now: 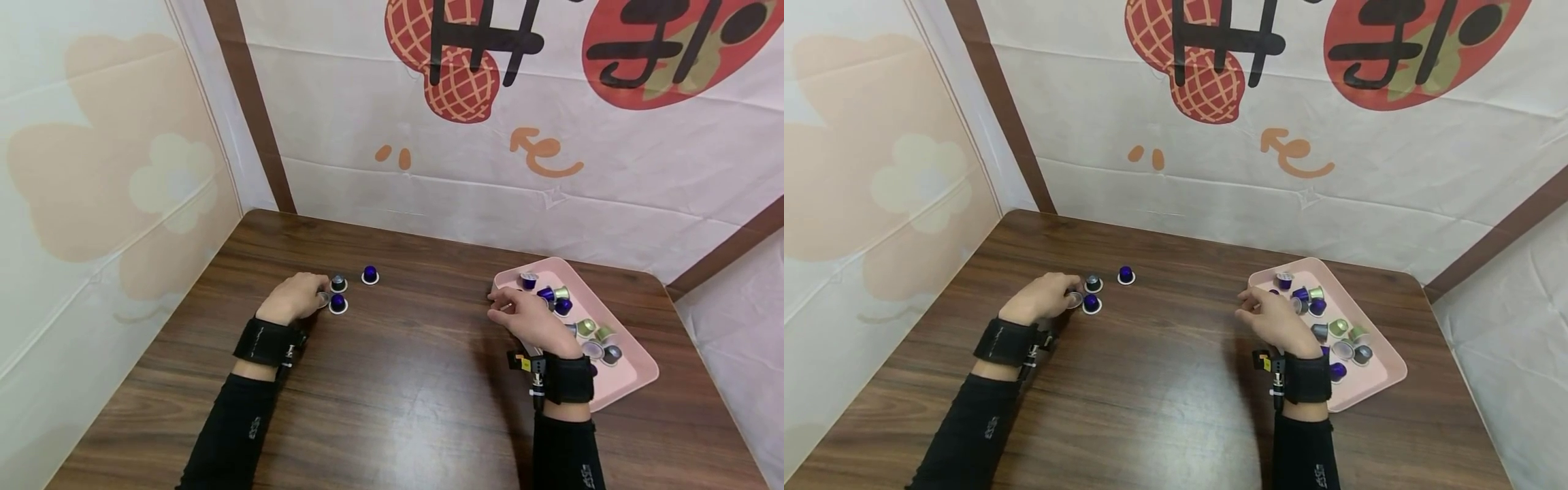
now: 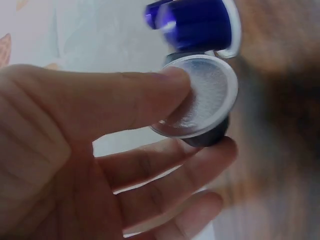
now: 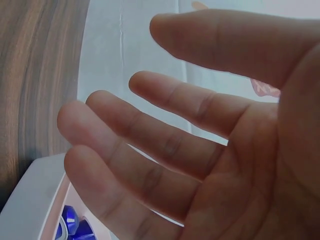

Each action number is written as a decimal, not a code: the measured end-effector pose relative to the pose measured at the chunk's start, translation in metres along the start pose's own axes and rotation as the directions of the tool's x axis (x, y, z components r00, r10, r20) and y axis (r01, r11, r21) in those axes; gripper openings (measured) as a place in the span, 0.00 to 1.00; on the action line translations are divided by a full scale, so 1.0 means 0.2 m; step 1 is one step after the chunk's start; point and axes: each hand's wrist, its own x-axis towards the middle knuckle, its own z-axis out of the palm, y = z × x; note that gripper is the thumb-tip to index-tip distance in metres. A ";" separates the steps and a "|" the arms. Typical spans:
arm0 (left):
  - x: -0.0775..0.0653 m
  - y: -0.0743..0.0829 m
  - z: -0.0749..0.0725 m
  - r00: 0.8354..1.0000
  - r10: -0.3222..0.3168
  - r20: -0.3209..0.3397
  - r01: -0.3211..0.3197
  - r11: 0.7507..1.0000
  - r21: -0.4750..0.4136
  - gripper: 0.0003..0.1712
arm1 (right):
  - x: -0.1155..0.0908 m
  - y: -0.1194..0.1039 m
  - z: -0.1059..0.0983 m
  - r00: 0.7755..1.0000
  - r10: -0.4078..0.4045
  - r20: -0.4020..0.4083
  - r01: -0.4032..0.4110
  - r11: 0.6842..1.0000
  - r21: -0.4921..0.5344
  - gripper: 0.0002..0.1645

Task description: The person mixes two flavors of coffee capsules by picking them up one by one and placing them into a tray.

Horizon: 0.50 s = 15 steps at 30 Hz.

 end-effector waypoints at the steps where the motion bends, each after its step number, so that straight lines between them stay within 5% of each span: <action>1: -0.01 0.01 -0.01 1.000 0.009 -0.024 -0.009 1.000 -0.018 0.05 | 0.00 0.00 0.01 1.000 -0.002 -0.003 0.002 1.000 -0.004 0.16; 8: -0.04 0.15 -0.03 0.967 0.153 -0.205 -0.186 0.971 -0.153 0.10 | 0.03 -0.04 0.06 0.999 -0.035 -0.014 0.035 0.999 -0.005 0.16; 15: -0.04 0.34 0.08 0.945 0.266 -0.190 -0.297 0.942 -0.157 0.13 | 0.08 -0.11 0.15 0.996 -0.085 0.026 0.085 0.996 0.004 0.16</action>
